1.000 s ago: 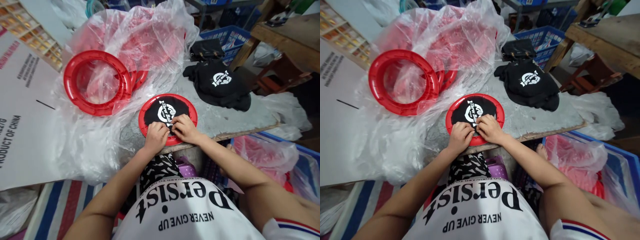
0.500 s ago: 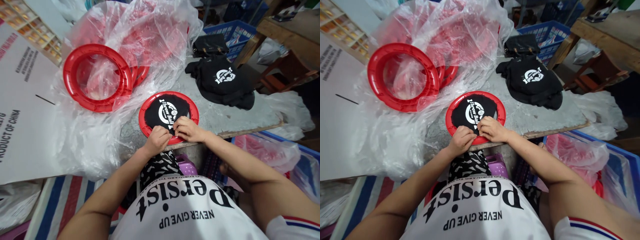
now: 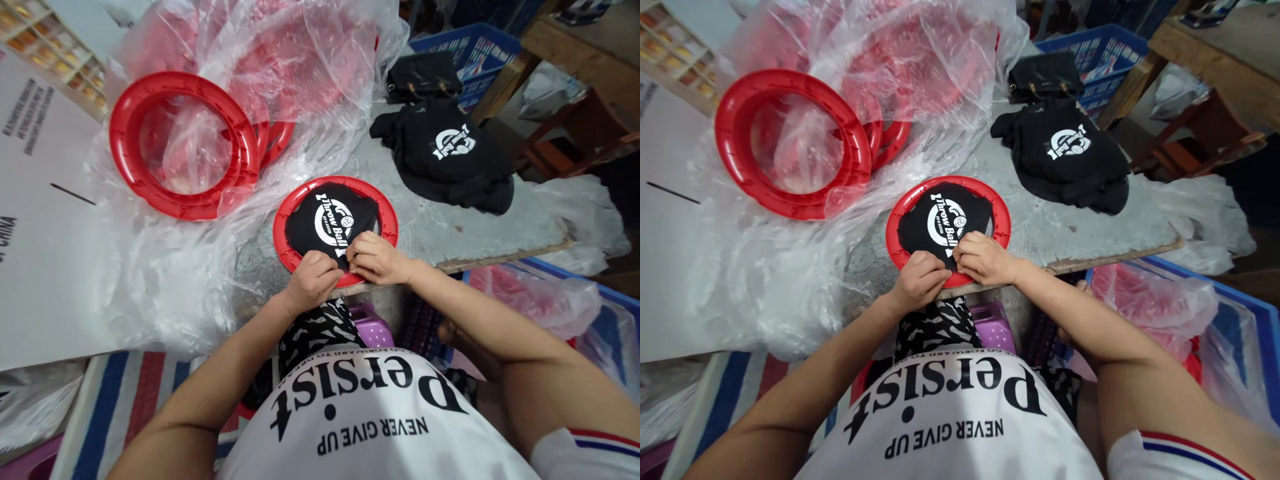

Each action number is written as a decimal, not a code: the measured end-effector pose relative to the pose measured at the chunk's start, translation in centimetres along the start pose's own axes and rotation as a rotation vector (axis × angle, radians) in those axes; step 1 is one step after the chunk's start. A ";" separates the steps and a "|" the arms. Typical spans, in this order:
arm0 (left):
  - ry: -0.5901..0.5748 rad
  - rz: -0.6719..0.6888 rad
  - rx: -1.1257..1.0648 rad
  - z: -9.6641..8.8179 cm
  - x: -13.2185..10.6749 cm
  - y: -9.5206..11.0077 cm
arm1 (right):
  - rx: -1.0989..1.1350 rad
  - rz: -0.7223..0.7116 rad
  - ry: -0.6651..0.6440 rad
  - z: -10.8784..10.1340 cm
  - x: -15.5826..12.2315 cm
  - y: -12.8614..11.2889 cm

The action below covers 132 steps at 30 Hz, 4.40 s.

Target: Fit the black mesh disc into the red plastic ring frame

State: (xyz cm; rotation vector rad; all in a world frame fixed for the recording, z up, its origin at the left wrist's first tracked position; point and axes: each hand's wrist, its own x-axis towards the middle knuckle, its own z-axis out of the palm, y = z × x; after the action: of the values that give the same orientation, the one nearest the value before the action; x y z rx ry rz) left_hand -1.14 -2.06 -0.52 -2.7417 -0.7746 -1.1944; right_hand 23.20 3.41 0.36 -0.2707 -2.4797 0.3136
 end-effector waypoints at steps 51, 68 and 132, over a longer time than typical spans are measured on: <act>-0.145 -0.035 -0.013 0.3 -0.7 -0.2 | -0.163 -0.103 -0.107 -0.1 -0.2 0.0; 0.207 -0.546 0.166 -0.6 -0.3 -2.8 | -0.212 0.463 -0.307 -4.4 -0.2 2.4; -0.265 -1.181 0.114 3.4 10.4 -10.7 | 0.104 1.144 0.070 0.5 7.6 10.9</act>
State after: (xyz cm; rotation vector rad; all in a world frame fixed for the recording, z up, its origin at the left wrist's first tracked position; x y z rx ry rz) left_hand 2.14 12.51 2.84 -2.2590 -2.5640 -0.7390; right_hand 18.24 15.73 1.09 -1.6006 -1.9678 0.8505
